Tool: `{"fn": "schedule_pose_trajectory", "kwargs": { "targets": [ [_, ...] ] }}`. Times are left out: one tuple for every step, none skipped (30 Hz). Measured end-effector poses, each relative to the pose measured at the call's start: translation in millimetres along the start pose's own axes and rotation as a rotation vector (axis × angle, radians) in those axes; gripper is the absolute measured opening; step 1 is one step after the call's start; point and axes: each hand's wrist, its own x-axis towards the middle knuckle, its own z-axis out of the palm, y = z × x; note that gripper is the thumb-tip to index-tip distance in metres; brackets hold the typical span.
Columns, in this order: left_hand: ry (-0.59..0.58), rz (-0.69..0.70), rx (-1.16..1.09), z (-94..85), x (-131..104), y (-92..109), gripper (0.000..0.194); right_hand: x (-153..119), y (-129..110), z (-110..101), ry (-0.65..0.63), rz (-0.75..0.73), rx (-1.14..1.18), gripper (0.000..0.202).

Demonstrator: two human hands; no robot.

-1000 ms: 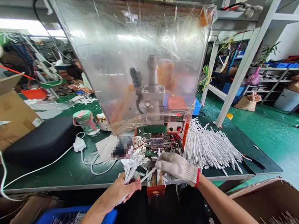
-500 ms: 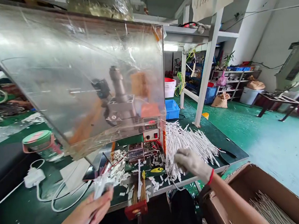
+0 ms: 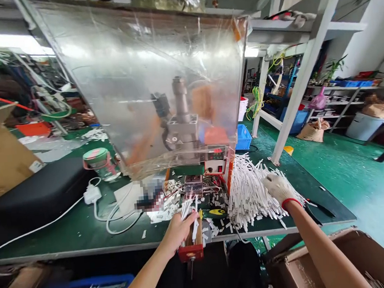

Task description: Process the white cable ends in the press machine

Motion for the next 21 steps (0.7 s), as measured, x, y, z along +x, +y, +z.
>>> {"fn": "schedule_pose_trajectory", "kwargs": {
  "targets": [
    [0.007,-0.006,-0.021,-1.7,0.8,2.8,0.038,-1.6,0.5,-5.7,0.019,0.019,0.086,0.024],
    [0.008,-0.016,-0.054,-4.7,0.8,4.8,0.037,-4.9,-0.2,-11.2,0.043,0.048,0.198,0.024],
    [0.007,-0.026,-0.092,-8.9,0.2,5.9,0.035,-10.1,-2.8,-15.7,0.065,0.078,0.330,0.023],
    [0.006,-0.035,-0.131,-13.7,-1.2,6.2,0.034,-17.9,-7.7,-18.7,0.080,0.103,0.472,0.022],
    [0.009,-0.044,-0.169,-18.8,-3.3,5.8,0.033,-28.2,-15.1,-19.5,0.066,0.112,0.604,0.020],
    [0.014,-0.055,-0.208,-23.9,-5.9,4.8,0.034,-40.8,-24.9,-17.5,0.017,0.102,0.705,0.019],
    [0.021,-0.068,-0.250,-28.9,-9.0,3.5,0.036,-55.4,-37.1,-12.2,-0.071,0.077,0.785,0.018],
    [0.031,-0.080,-0.298,-33.4,-12.5,2.0,0.039,-71.0,-51.3,-3.5,-0.188,0.043,0.848,0.021],
    [0.043,-0.089,-0.347,-37.4,-16.3,0.5,0.042,-86.8,-66.9,8.6,-0.298,0.016,0.883,0.025],
    [0.053,-0.091,-0.392,-41.0,-20.2,-0.9,0.045,-101.6,-83.3,23.5,-0.437,-0.011,0.890,0.027],
    [0.064,-0.086,-0.428,-44.2,-24.1,-2.3,0.048,-114.7,-99.7,40.5,-0.514,-0.010,0.896,0.029],
    [0.074,-0.078,-0.453,-47.2,-28.1,-3.8,0.051,-125.3,-115.5,58.6,-0.565,-0.004,0.913,0.030],
    [0.081,-0.069,-0.467,-50.2,-31.9,-5.5,0.052,-133.1,-130.1,76.7,-0.595,0.033,0.921,0.031],
    [0.087,-0.064,-0.473,-53.5,-35.6,-7.5,0.053,-137.9,-142.8,93.9,-0.581,0.063,0.939,0.034],
    [0.093,-0.067,-0.474,-57.0,-39.1,-9.8,0.054,-140.0,-153.5,109.3,-0.544,0.077,0.975,0.036],
    [0.100,-0.075,-0.473,-60.8,-42.3,-12.6,0.054,-139.8,-162.0,122.3,-0.517,0.092,1.003,0.039],
    [0.111,-0.087,-0.474,-64.7,-45.2,-15.7,0.054,-138.0,-168.3,132.7,-0.500,0.105,1.030,0.040],
    [0.126,-0.100,-0.479,-68.7,-47.7,-19.0,0.055,-135.0,-172.8,140.6,-0.499,0.122,1.051,0.041],
    [0.141,-0.112,-0.490,-72.4,-49.7,-22.5,0.056,-131.6,-175.7,146.2,-0.513,0.148,1.061,0.040],
    [0.155,-0.122,-0.501,-75.8,-51.4,-25.9,0.057,-128.2,-177.3,150.0,-0.529,0.182,1.067,0.040],
    [0.163,-0.130,-0.510,-78.6,-52.6,-29.1,0.057,-125.2,-178.0,152.5,-0.538,0.211,1.076,0.039]
  ]
}}
